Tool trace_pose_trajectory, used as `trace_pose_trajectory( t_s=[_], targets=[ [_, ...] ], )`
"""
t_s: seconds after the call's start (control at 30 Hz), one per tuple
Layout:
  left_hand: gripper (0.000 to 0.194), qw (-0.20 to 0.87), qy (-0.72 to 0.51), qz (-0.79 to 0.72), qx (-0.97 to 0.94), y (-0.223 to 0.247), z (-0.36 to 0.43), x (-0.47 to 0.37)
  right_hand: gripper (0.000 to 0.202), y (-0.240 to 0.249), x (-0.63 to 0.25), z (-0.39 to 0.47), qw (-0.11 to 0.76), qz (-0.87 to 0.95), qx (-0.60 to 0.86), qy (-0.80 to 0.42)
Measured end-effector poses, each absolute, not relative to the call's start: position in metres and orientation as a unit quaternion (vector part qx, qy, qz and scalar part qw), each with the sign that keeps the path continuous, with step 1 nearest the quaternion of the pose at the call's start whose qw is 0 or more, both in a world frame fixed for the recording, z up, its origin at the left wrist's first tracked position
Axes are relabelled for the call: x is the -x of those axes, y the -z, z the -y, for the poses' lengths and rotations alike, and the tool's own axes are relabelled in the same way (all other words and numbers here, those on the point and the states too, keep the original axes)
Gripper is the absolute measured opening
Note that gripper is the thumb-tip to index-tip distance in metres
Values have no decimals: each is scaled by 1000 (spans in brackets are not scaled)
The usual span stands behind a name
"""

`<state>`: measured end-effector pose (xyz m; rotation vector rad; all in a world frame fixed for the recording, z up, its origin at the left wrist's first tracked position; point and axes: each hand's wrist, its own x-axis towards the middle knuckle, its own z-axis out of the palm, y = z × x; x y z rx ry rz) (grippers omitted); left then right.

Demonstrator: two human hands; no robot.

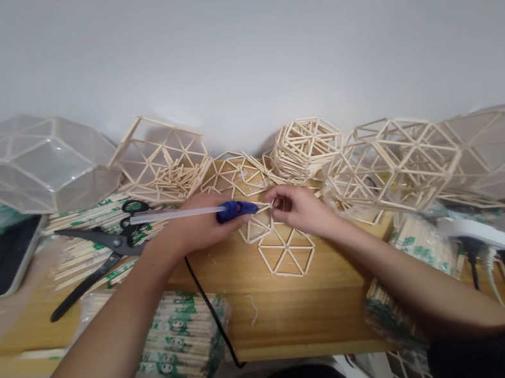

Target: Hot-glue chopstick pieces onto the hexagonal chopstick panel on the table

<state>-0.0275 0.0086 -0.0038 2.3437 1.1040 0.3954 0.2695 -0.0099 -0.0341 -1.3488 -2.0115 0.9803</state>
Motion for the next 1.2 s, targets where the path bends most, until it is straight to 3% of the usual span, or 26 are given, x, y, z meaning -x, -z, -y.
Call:
trace_pose_trajectory(
  t_s=[0.7, 0.97, 1.2],
  targets=[
    [48, 291, -125, -404, -859, -6, -11, 41, 24, 37, -270, 10, 260, 741, 499, -367],
    [40, 297, -101, -401, -861, -10, -12, 46, 25, 37, -269, 11, 256, 741, 505, -361],
    [47, 304, -104, -395, -861, -17, -9, 47, 25, 36, -269, 11, 258, 740, 507, -360]
  ],
)
